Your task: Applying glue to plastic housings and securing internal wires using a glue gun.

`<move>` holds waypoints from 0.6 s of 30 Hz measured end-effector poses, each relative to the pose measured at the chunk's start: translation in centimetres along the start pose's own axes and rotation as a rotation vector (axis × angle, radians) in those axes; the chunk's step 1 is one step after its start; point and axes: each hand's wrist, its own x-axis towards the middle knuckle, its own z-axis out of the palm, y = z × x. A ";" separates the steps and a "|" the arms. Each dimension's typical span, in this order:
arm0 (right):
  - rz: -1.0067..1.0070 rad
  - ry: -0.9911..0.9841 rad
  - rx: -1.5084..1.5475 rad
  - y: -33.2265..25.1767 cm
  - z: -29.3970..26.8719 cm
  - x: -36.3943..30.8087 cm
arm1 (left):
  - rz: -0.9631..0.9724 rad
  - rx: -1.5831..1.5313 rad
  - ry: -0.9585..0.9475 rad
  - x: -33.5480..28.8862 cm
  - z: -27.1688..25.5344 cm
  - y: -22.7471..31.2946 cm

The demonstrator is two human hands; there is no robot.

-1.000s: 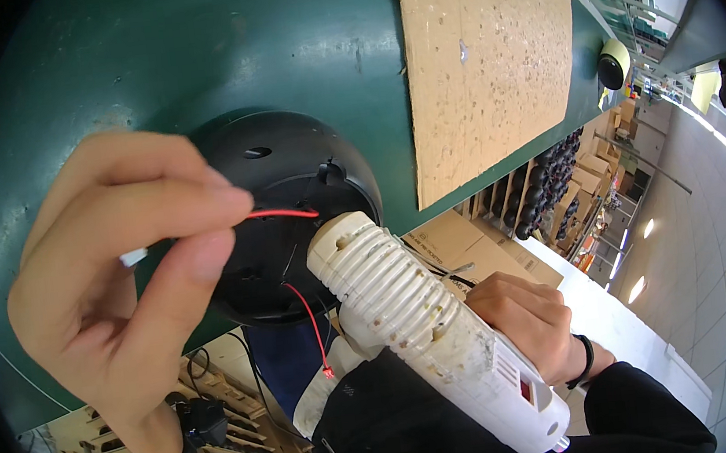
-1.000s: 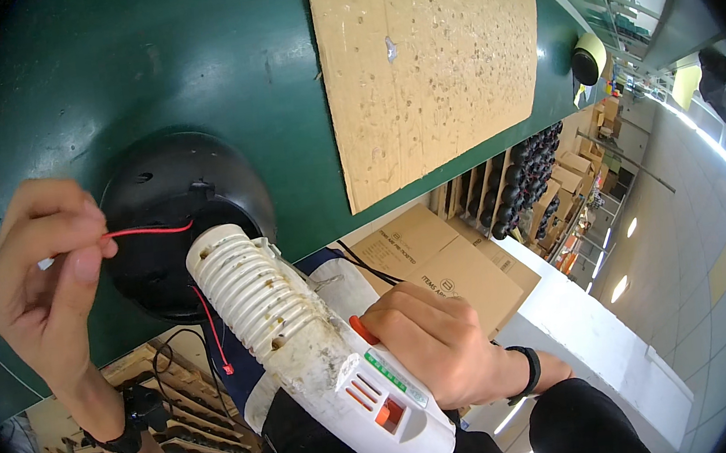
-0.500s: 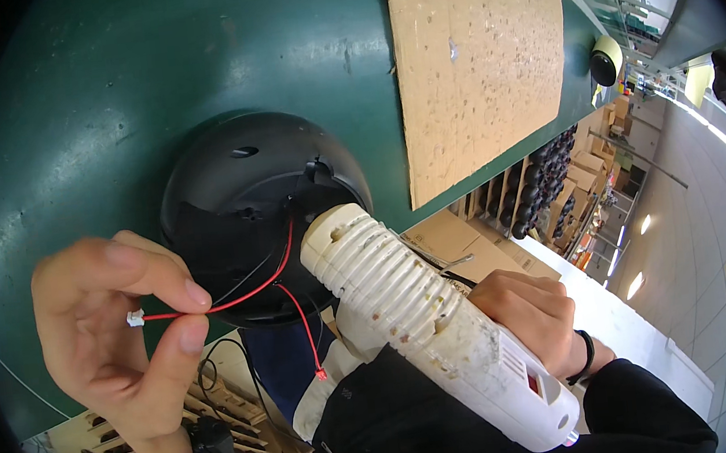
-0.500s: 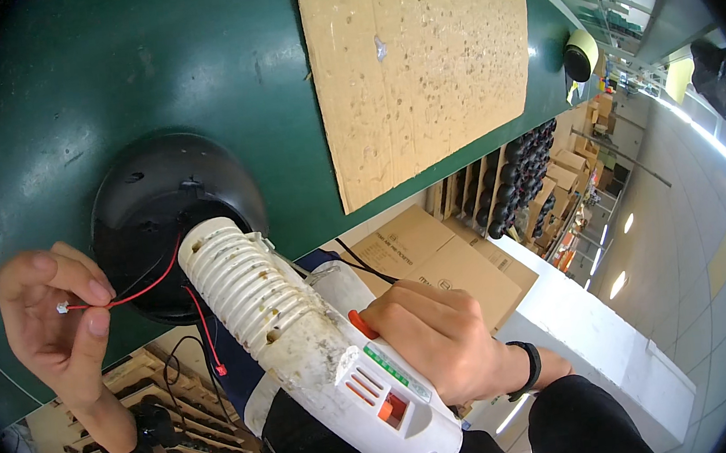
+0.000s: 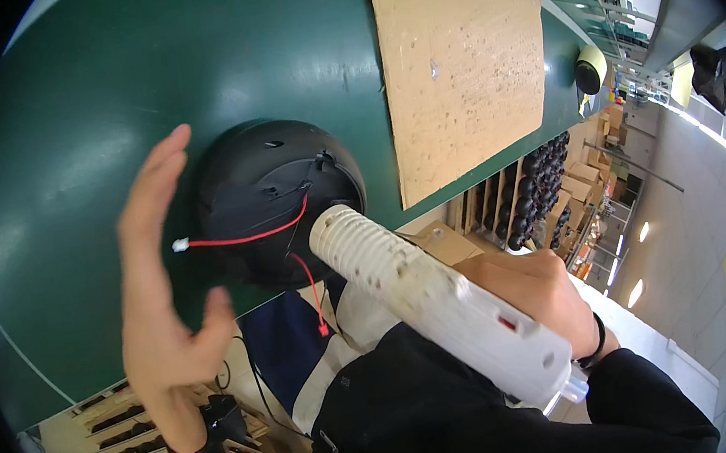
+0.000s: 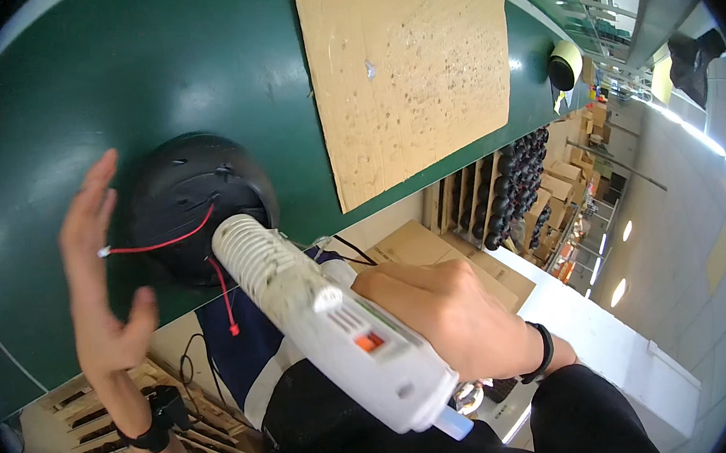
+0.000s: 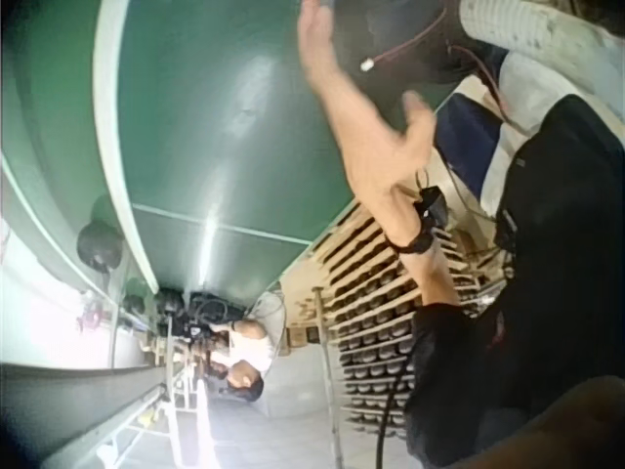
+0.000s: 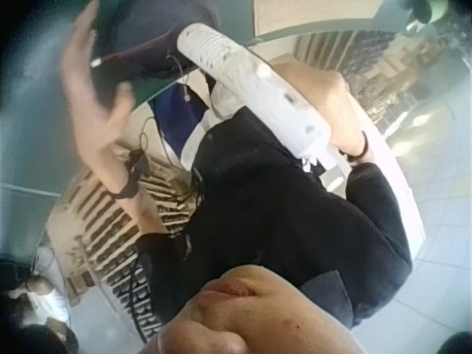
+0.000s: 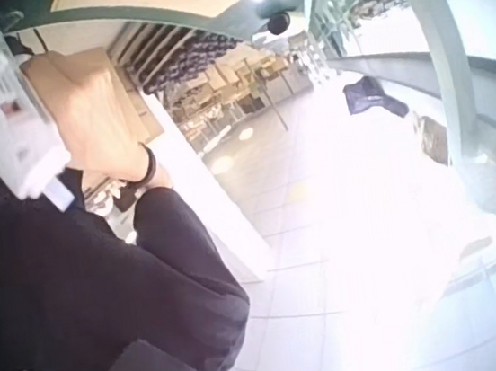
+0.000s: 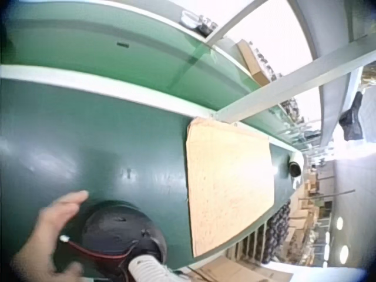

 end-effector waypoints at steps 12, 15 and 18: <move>0.121 0.699 -0.128 9.9 -0.3 1.3 | -0.330 0.343 0.142 -6.3 -1.7 2.5; 0.195 0.874 -0.126 17.9 0.8 6.4 | -0.352 0.380 0.136 -7.9 -3.7 3.9; 0.286 0.911 -0.086 20.7 1.7 9.5 | -0.365 0.537 0.173 -9.1 -4.3 3.6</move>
